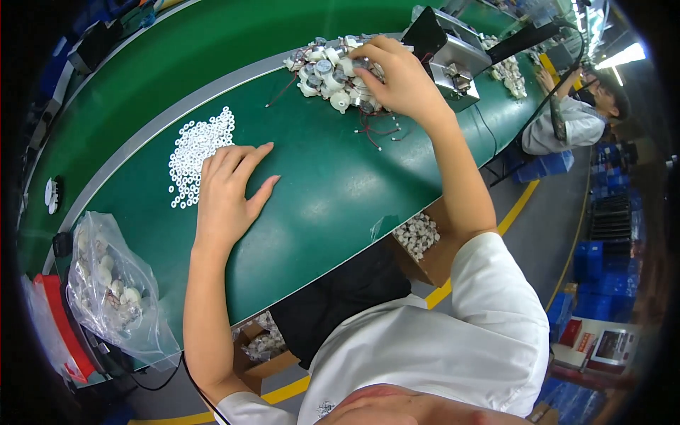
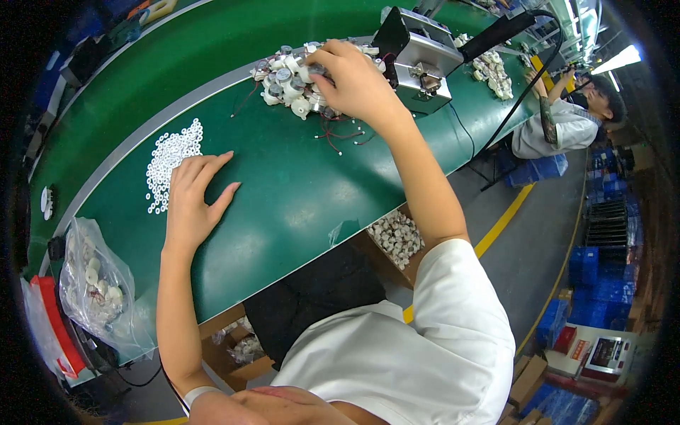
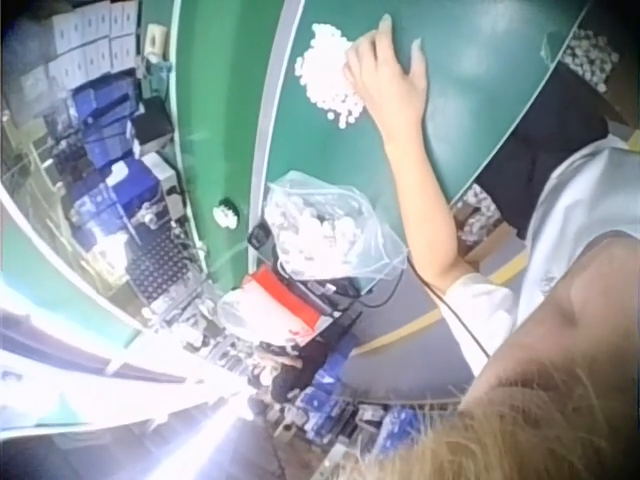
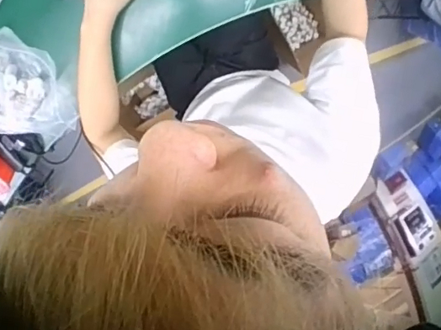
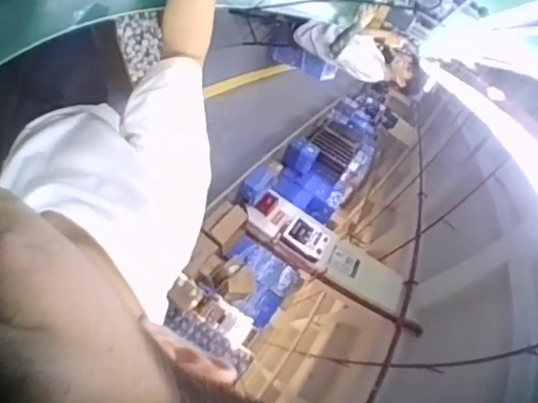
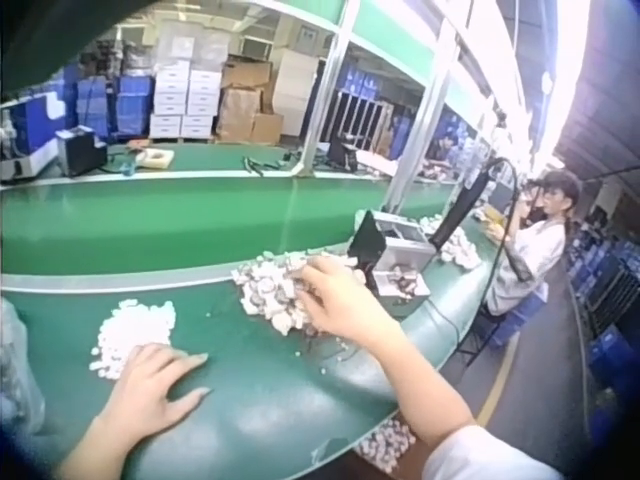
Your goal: The person assembles small electronic motors by hand, adding plastic rings and motor housings to the components.
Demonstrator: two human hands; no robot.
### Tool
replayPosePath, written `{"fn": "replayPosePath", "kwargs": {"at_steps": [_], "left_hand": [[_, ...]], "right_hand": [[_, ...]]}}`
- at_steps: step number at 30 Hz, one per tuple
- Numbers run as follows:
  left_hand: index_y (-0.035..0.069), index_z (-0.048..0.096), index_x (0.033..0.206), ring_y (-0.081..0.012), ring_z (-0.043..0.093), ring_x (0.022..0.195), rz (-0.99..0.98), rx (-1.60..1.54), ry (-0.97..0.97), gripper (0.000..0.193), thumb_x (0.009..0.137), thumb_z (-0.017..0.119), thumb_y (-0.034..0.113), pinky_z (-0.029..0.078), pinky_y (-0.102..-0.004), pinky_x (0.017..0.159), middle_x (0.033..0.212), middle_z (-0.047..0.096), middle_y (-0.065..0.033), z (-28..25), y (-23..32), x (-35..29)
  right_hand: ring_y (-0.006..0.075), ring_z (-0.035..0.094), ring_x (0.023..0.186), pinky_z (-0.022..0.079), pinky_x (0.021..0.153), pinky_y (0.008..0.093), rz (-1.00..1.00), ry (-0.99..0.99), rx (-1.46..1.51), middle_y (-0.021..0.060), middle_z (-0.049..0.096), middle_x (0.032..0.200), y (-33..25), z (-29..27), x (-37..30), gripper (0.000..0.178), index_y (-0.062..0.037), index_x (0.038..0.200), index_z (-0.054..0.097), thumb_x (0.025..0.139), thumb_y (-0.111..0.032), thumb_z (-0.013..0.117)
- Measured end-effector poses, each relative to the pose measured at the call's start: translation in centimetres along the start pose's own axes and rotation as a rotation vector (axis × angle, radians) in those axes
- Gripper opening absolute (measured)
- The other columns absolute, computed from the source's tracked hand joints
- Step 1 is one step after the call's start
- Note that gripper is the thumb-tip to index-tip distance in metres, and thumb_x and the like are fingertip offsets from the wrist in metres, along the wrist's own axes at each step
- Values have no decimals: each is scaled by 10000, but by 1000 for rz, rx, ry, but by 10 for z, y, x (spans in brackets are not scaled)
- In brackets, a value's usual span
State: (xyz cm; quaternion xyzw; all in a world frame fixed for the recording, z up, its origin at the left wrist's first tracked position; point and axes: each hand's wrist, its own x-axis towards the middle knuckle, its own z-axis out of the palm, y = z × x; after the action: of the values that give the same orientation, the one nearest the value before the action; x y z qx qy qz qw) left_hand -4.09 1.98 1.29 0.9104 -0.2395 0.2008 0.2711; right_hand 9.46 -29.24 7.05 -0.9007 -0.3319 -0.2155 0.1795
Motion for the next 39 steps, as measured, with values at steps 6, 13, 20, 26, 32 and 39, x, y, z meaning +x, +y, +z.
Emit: {"fn": "replayPosePath", "kwargs": {"at_steps": [6, 13, 20, 26, 32, 39], "left_hand": [[79, 726, 1272, -293, 627, 1108, -41, 0, -12, 467, 826, 847, 143, 464, -409, 987, 1145, 696, -94, 1, 1, 3], [83, 740, 1181, -283, 635, 1007, -48, 40, 36, 371, 835, 834, 176, 468, -409, 915, 1013, 697, -79, -7, -5, -1], [97, 601, 645, -207, 557, 620, 51, 151, 565, 264, 749, 842, 114, 433, -336, 648, 639, 563, -18, -65, 23, -42], [-43, 668, 1018, -236, 650, 901, -291, 10, 1140, 142, 1011, 545, 28, 538, -376, 834, 988, 700, -151, -128, 29, -127], [-2, 604, 1327, -324, 705, 1063, -822, 338, 394, 326, 1001, 609, -17, 524, -375, 951, 1169, 726, -204, -146, -21, -183], [-88, 641, 1244, -467, 702, 928, -1047, 893, 81, 452, 939, 762, 222, 539, -521, 876, 993, 736, -289, -131, 6, -169]], "right_hand": [[313, 617, 1057, 504, 904, 441, -112, 134, -111, 91, 659, 1140, -5, -3, 3, 256, -82, 1117, 733, 862, -67, 742], [260, 629, 927, 438, 792, 401, -344, 450, 309, 39, 676, 1018, -86, 64, 25, 248, -124, 1072, 740, 833, -55, 741], [272, 640, 863, 478, 741, 393, -451, -11, 634, 70, 660, 972, -135, 90, -14, 339, -90, 1187, 731, 852, -89, 781], [275, 627, 832, 476, 736, 386, -380, -107, 668, 84, 641, 959, -123, 83, -19, 300, -66, 1150, 723, 856, -49, 777], [285, 620, 822, 480, 741, 401, -431, -137, 696, 88, 627, 938, -126, 85, -21, 245, -58, 1113, 722, 872, -42, 762], [290, 617, 819, 484, 751, 404, -408, -191, 688, 87, 624, 929, -122, 85, -22, 217, -59, 1097, 720, 882, -29, 735]]}}
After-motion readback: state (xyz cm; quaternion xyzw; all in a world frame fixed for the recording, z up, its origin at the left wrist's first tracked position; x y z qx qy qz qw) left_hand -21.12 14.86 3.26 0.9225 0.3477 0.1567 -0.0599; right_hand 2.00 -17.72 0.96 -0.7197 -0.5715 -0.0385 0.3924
